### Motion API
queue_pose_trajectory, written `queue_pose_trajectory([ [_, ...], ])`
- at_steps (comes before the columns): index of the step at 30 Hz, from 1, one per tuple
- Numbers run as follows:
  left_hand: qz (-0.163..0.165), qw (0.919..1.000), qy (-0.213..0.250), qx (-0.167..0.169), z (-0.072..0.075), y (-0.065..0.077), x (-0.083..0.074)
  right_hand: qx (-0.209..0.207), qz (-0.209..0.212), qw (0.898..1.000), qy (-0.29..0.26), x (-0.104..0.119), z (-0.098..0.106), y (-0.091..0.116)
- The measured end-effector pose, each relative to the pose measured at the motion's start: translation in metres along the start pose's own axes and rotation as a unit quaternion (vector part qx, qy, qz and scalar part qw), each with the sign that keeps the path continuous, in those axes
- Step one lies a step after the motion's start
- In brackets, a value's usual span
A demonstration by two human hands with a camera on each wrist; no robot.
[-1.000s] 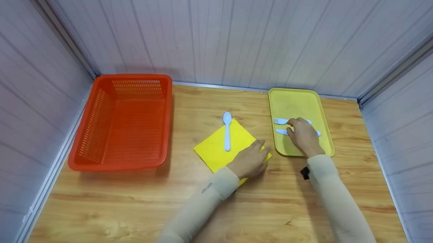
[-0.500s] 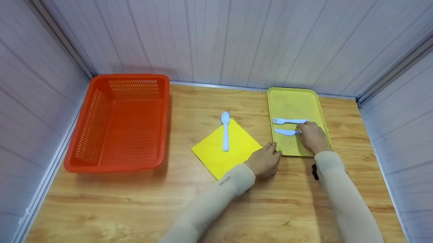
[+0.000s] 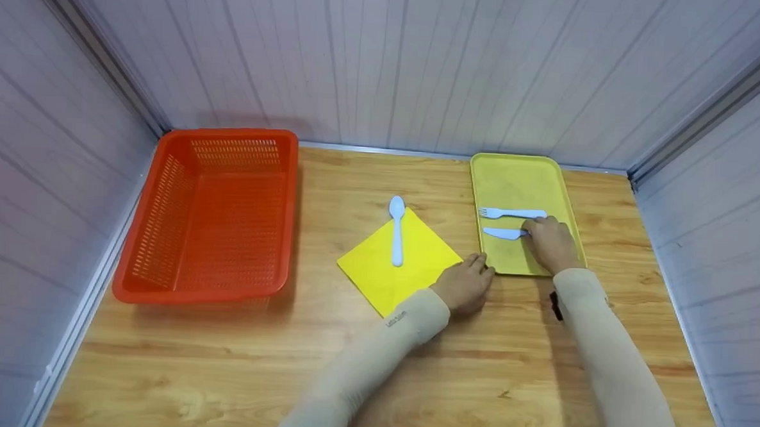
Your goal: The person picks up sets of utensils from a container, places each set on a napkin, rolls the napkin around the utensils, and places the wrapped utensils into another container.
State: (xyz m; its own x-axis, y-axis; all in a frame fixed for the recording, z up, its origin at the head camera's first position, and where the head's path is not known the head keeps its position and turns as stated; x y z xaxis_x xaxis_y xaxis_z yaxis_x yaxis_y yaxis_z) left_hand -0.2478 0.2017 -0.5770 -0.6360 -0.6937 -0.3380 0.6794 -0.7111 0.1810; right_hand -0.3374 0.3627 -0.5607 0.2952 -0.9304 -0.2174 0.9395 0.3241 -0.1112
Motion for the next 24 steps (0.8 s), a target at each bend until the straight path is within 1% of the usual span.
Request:
queue_pose_trajectory([
  [3, 0.000, 0.9999, -0.010, -0.005, -0.001, 0.000, -0.001, -0.008, 0.032, 0.998, 0.061, 0.005, 0.000, 0.003],
  [6, 0.001, 0.9999, -0.014, -0.006, -0.001, 0.000, -0.002, -0.015, 0.078, 0.990, 0.118, 0.010, 0.001, 0.006],
  [9, -0.001, 0.9999, -0.010, -0.003, -0.001, 0.001, -0.003, -0.035, 0.114, 0.982, 0.148, 0.012, 0.001, 0.009],
  [11, -0.005, 1.0000, -0.003, -0.005, 0.002, 0.003, -0.002, -0.055, 0.126, 0.980, 0.146, 0.012, 0.004, 0.010],
  [13, -0.015, 0.9998, 0.002, -0.013, 0.005, 0.005, -0.002, -0.078, 0.131, 0.979, 0.132, 0.012, 0.009, 0.011],
  [15, -0.025, 0.9993, 0.007, -0.028, 0.010, 0.009, 0.001, -0.100, 0.133, 0.980, 0.113, 0.014, 0.015, 0.011],
  [17, -0.035, 0.9981, 0.012, -0.049, 0.016, 0.015, 0.004, -0.111, 0.130, 0.980, 0.098, 0.016, 0.021, 0.010],
  [20, -0.036, 0.9963, 0.026, -0.074, 0.026, 0.028, 0.011, -0.133, 0.116, 0.981, 0.078, 0.022, 0.031, 0.009],
  [24, -0.019, 0.9943, 0.044, -0.095, 0.034, 0.050, 0.030, -0.172, 0.098, 0.979, 0.058, 0.034, 0.048, 0.006],
])
Point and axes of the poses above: each hand's wrist, its own y-axis away from the middle knuckle, its own z-axis out of the back of the hand, x = y × z, the point moved 7 cm from there along -y, towards the middle knuckle, and after that the axes turned 15 degrees about y, right-handed, at the moved point
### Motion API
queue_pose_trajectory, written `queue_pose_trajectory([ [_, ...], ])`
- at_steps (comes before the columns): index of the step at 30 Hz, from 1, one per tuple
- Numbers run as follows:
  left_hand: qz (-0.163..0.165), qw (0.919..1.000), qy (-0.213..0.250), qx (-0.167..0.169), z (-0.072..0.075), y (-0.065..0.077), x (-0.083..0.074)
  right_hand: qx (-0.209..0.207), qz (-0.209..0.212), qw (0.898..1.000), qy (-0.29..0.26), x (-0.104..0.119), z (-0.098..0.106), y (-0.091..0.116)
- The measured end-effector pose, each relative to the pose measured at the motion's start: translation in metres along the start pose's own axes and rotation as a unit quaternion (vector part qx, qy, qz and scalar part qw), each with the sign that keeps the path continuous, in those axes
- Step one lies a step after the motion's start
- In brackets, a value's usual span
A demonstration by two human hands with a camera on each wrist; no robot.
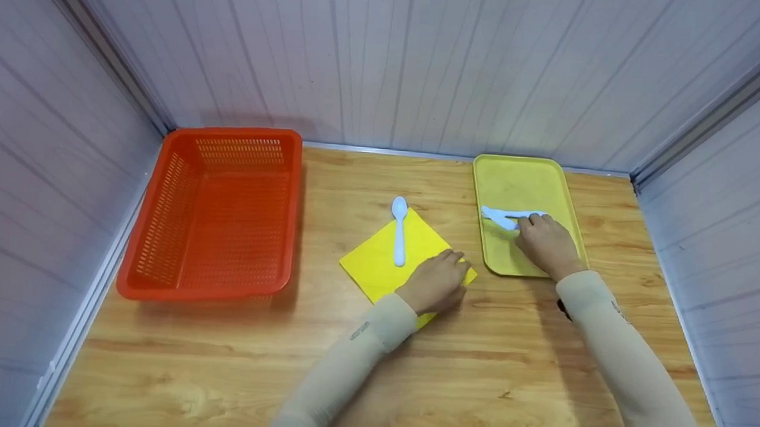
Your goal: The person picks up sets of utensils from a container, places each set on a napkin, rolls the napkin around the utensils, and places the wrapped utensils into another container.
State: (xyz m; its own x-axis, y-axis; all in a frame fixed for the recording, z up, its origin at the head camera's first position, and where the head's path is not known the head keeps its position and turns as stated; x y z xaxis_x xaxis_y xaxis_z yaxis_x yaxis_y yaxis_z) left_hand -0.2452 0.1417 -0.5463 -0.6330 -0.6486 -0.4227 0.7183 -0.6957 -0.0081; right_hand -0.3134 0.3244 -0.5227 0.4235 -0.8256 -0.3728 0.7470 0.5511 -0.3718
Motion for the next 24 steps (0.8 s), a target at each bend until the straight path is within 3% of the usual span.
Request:
queue_pose_trajectory([
  [5, 0.037, 0.9987, 0.003, -0.033, 0.014, 0.032, 0.029, -0.005, -0.033, 0.998, -0.048, 0.019, 0.016, -0.015],
  [14, 0.120, 0.9905, 0.039, -0.054, 0.024, 0.078, 0.078, 0.085, -0.114, 0.980, -0.136, 0.059, 0.014, -0.046],
  [18, 0.137, 0.9878, 0.045, -0.059, 0.024, 0.088, 0.090, 0.131, -0.158, 0.961, -0.184, 0.078, 0.005, -0.058],
  [24, 0.171, 0.9835, 0.053, -0.029, 0.015, 0.096, 0.100, 0.226, -0.231, 0.911, -0.255, 0.109, -0.016, -0.074],
])
Point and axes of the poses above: each hand's wrist, its own y-axis away from the middle knuckle, its own z-axis out of the back of the hand, x = y × z, the point moved 7 cm from there along -y, towards the middle knuckle, and after that the axes turned 15 degrees about y, right-handed, at the moved point
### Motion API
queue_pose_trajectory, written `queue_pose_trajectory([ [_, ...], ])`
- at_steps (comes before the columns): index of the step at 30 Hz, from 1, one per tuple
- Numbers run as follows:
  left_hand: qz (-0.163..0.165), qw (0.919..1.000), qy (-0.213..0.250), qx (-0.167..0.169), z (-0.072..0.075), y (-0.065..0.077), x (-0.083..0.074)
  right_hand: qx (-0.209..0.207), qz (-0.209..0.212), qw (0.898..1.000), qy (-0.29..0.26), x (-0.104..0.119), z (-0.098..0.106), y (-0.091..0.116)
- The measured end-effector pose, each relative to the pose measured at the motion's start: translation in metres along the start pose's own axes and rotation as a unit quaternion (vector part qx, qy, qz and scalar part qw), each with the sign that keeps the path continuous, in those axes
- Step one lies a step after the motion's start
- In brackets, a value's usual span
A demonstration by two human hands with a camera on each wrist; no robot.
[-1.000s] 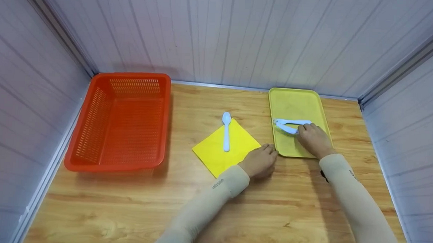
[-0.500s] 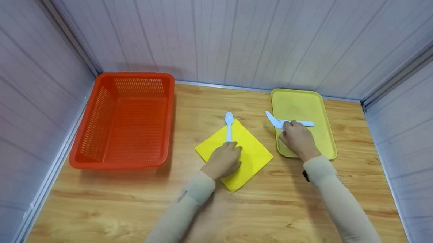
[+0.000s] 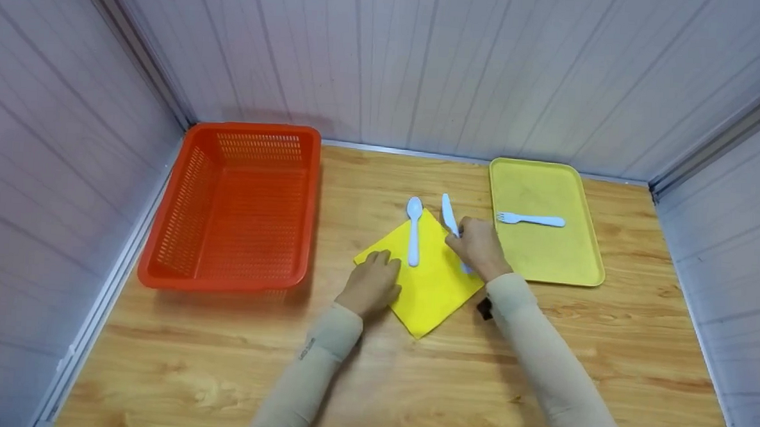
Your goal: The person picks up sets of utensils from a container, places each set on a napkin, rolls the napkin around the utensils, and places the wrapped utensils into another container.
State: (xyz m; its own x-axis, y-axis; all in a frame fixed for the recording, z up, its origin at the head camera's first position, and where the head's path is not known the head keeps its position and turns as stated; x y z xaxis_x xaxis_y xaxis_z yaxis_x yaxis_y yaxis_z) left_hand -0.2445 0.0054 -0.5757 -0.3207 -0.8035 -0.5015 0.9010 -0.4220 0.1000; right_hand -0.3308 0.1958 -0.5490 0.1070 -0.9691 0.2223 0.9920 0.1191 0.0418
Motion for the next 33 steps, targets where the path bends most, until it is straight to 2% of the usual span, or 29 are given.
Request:
queue_pose_trajectory([
  [4, 0.012, 0.9998, -0.005, 0.012, -0.003, -0.001, 0.003, 0.036, -0.045, 0.998, -0.034, 0.013, -0.015, -0.007],
  [7, 0.022, 0.9995, -0.008, 0.022, -0.004, -0.002, 0.003, 0.030, -0.058, 0.997, -0.045, 0.021, -0.021, -0.010],
  [12, 0.032, 0.9985, -0.021, 0.039, -0.007, -0.002, 0.001, 0.011, -0.048, 0.998, -0.035, 0.031, -0.026, -0.015],
  [21, 0.054, 0.9962, -0.029, 0.062, -0.009, -0.002, 0.001, 0.016, -0.039, 0.999, -0.025, 0.040, -0.030, -0.019],
  [33, 0.047, 0.9976, -0.023, 0.045, -0.007, 0.002, 0.002, 0.015, -0.046, 0.998, -0.051, 0.042, -0.033, -0.024],
])
Point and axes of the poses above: each hand's wrist, its own y-axis away from the middle knuckle, its own z-axis out of the back of the hand, x = y × z, the point moved 7 cm from there along -y, towards the middle knuckle, and after that the axes turned 15 degrees about y, right-handed, at the moved point
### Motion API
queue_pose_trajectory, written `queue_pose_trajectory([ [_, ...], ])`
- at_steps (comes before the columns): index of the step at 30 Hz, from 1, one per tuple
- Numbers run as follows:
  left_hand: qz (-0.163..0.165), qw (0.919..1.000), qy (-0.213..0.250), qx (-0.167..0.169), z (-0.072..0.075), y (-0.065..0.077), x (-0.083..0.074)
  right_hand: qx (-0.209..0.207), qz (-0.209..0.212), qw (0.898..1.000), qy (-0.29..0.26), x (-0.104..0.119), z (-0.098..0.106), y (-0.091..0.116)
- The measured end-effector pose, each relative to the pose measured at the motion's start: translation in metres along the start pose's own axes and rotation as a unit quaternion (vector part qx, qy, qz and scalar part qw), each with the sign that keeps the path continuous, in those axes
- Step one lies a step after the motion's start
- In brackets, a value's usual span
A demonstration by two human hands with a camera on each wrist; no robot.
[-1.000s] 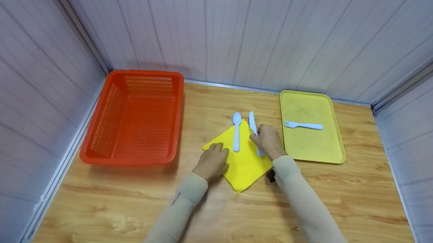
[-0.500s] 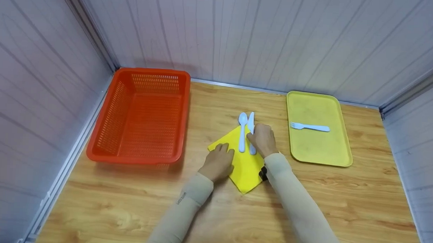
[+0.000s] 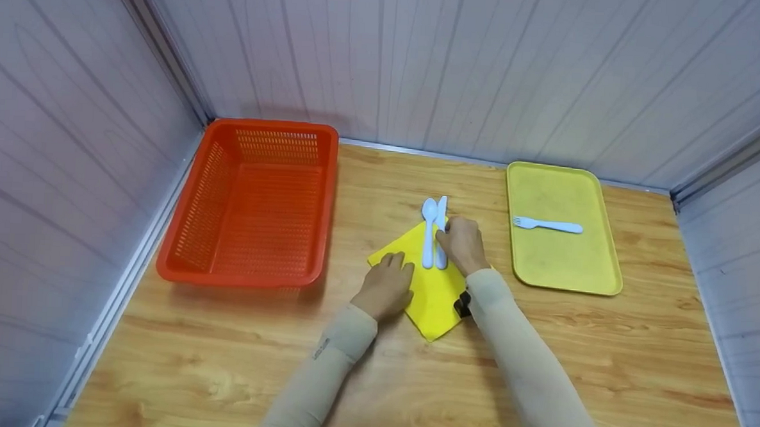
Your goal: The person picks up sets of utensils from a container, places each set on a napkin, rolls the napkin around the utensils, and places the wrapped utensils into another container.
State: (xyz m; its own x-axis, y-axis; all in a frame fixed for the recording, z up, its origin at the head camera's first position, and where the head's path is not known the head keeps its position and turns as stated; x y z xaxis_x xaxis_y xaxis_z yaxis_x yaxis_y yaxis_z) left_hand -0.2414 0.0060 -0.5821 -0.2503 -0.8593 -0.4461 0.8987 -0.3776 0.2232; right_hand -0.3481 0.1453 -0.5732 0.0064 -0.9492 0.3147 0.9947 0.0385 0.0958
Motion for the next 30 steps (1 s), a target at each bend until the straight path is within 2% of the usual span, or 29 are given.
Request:
queue_pose_trajectory([
  [7, 0.007, 0.9999, -0.002, 0.012, -0.0032, -0.0014, 0.0011, -0.004, 0.001, 1.000, -0.006, -0.0009, -0.0002, -0.0005],
  [20, -0.013, 0.9997, -0.016, -0.010, -0.0026, 0.0008, -0.0002, -0.002, -0.004, 1.000, -0.015, -0.0021, -0.0012, 0.0024],
  [30, 0.001, 1.0000, -0.004, 0.006, -0.0047, -0.0016, 0.0012, -0.001, -0.005, 1.000, -0.020, -0.0041, -0.0022, 0.0036],
])
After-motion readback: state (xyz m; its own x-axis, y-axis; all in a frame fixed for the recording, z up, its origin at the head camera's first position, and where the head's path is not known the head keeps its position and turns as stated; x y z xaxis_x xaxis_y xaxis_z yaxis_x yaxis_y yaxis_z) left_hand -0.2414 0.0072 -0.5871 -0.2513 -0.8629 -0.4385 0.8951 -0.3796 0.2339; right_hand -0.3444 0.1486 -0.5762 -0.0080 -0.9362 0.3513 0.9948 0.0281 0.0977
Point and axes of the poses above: each hand's wrist, its own y-axis away from the middle knuckle, its own z-axis out of the back of the hand, x = y × z, the point moved 7 cm from there along -y, towards the middle knuckle, and after that the axes turned 15 degrees about y, right-handed, at the moved point
